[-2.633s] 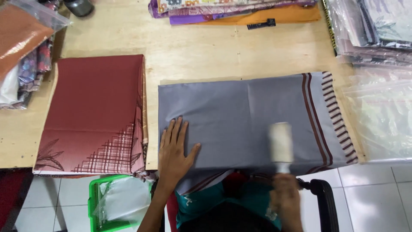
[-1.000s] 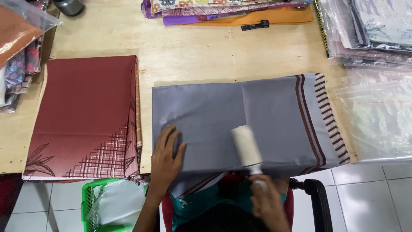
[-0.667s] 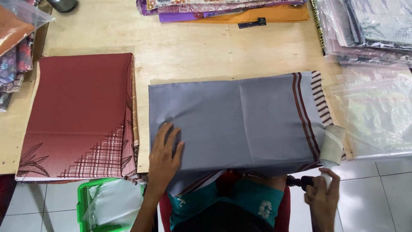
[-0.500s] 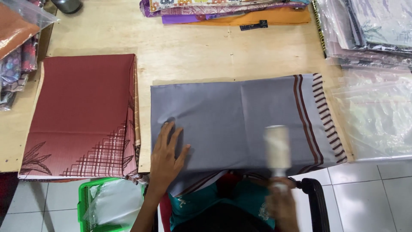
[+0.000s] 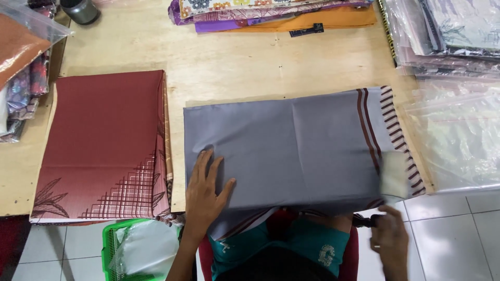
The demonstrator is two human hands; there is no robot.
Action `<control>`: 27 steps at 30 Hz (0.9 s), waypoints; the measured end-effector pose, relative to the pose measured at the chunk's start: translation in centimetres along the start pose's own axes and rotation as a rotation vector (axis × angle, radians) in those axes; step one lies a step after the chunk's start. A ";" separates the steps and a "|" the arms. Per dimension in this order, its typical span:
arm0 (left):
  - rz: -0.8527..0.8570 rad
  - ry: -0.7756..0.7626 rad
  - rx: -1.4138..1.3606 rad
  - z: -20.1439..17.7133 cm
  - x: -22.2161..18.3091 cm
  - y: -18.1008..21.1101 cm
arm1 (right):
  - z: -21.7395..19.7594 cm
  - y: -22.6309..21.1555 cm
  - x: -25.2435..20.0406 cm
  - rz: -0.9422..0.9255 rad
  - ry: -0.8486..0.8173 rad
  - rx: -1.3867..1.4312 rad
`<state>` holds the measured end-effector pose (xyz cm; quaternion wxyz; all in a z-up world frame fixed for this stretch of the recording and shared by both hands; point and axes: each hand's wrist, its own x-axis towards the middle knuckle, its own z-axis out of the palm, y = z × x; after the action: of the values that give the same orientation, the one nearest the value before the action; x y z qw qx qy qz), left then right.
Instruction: Using a lint roller to clean a piece of folded cloth on a table.
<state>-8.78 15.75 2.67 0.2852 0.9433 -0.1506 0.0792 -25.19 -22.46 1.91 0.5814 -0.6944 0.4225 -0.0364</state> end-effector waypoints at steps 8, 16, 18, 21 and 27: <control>0.005 -0.004 0.006 0.0 0.0 0.2 | 0.8 5.6 -0.2 -0.151 -0.010 0.102; -0.020 -0.039 -0.017 -0.3 0.0 0.4 | 2.2 4.7 -0.1 -0.071 -0.403 0.125; -0.020 -0.039 -0.030 -0.4 0.0 0.6 | 0.1 4.4 1.8 -0.173 -0.341 0.071; -0.020 -0.030 -0.026 -0.5 0.1 0.6 | -1.9 2.8 3.3 -0.156 -0.158 0.126; -0.023 -0.015 -0.045 -0.6 0.0 0.8 | -3.0 -1.3 1.2 -0.161 0.035 0.040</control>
<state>-9.11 15.49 3.52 0.3060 0.9388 -0.1438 0.0654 -25.34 -25.65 3.44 0.5830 -0.7135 0.3746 -0.1035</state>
